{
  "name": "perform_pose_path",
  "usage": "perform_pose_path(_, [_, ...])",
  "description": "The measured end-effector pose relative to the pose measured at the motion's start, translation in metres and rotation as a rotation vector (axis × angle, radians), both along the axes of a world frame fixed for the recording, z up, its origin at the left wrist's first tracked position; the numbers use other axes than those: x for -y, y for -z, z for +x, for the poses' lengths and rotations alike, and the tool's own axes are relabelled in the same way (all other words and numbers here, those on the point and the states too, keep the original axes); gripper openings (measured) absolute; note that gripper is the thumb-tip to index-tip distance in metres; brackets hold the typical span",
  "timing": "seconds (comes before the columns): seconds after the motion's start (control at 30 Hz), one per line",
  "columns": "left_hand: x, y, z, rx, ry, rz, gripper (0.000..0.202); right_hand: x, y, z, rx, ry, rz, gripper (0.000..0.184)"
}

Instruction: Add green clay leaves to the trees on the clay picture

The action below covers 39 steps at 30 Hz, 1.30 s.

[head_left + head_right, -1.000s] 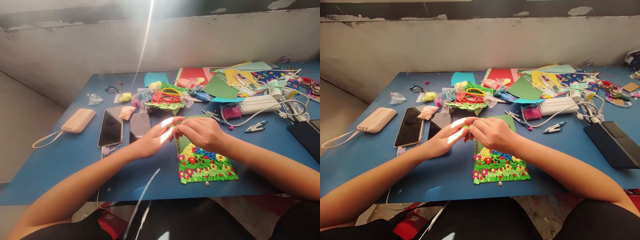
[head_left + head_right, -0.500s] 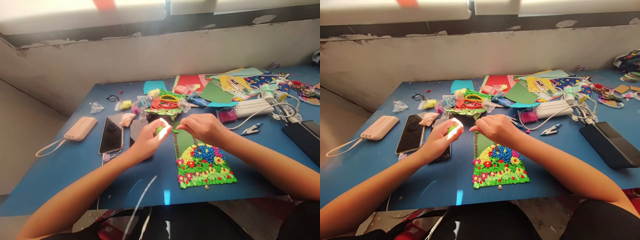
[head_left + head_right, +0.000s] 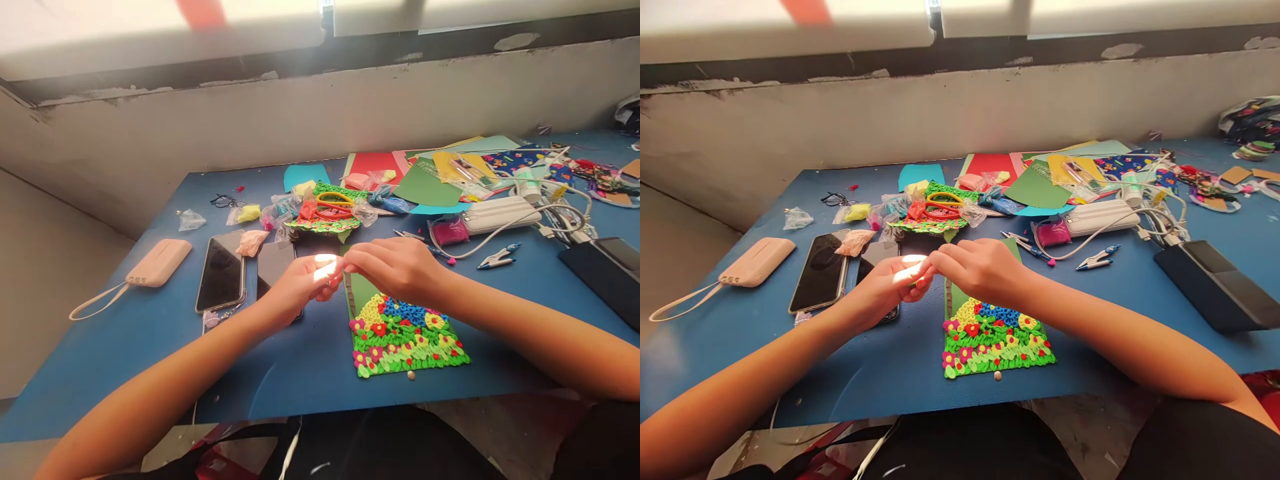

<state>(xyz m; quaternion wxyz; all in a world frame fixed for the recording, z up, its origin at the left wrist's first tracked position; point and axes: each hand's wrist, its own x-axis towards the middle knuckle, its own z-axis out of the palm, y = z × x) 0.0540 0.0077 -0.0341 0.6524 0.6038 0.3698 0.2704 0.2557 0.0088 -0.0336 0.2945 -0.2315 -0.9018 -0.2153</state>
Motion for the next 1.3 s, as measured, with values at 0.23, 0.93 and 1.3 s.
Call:
perform_pose_path(0.23, [0.003, 0.008, -0.001, 0.046, -0.084, 0.022, 0.046, 0.003, 0.005, -0.004, -0.129, -0.077, 0.043, 0.016])
perform_pose_path(0.93, [0.005, 0.006, -0.002, 0.067, -0.27, 0.033, 0.032, 0.005, 0.023, -0.01, -0.322, -0.036, -0.004, 0.005])
perform_pose_path(1.3, [0.006, 0.006, -0.001, 0.049, -0.297, 0.002, 0.034, 0.006, 0.023, -0.009, -0.266, -0.032, 0.068, 0.005])
